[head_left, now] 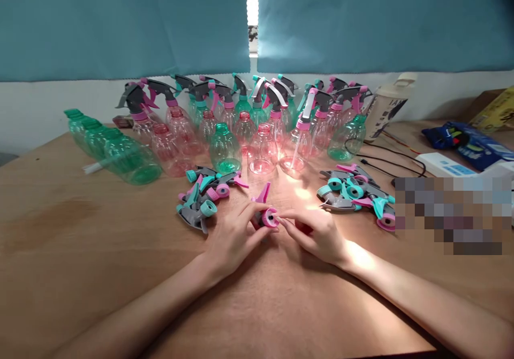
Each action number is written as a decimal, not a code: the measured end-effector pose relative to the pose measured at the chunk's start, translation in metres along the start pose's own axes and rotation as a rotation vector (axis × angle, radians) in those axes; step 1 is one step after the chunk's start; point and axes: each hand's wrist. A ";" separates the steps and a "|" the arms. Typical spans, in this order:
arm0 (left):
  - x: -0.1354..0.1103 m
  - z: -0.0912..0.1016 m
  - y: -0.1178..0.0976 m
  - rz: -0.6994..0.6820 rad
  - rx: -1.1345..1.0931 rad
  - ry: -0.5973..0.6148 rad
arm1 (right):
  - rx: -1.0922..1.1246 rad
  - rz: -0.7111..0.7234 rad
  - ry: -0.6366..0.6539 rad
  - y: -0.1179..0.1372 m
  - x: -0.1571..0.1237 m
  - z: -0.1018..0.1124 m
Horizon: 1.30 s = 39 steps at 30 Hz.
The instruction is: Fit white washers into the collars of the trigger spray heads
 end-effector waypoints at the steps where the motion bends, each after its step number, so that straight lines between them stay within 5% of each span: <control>1: 0.000 0.000 0.000 0.003 -0.002 -0.001 | 0.004 -0.006 0.014 0.001 0.000 0.000; 19: -0.001 -0.001 0.007 -0.232 0.054 -0.088 | 0.095 -0.137 0.097 0.011 0.003 0.000; 30: 0.000 -0.001 0.003 -0.212 0.021 -0.043 | 0.105 -0.131 0.079 0.010 -0.002 0.000; 39: 0.001 0.002 0.000 -0.196 0.003 -0.017 | 0.171 -0.196 0.213 0.009 -0.004 -0.002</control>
Point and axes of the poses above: each hand's wrist, its own x-axis towards the middle knuckle, its own z-axis out of the back of the hand, y = z × x, and after that the axes turned 9 degrees about x, right-handed
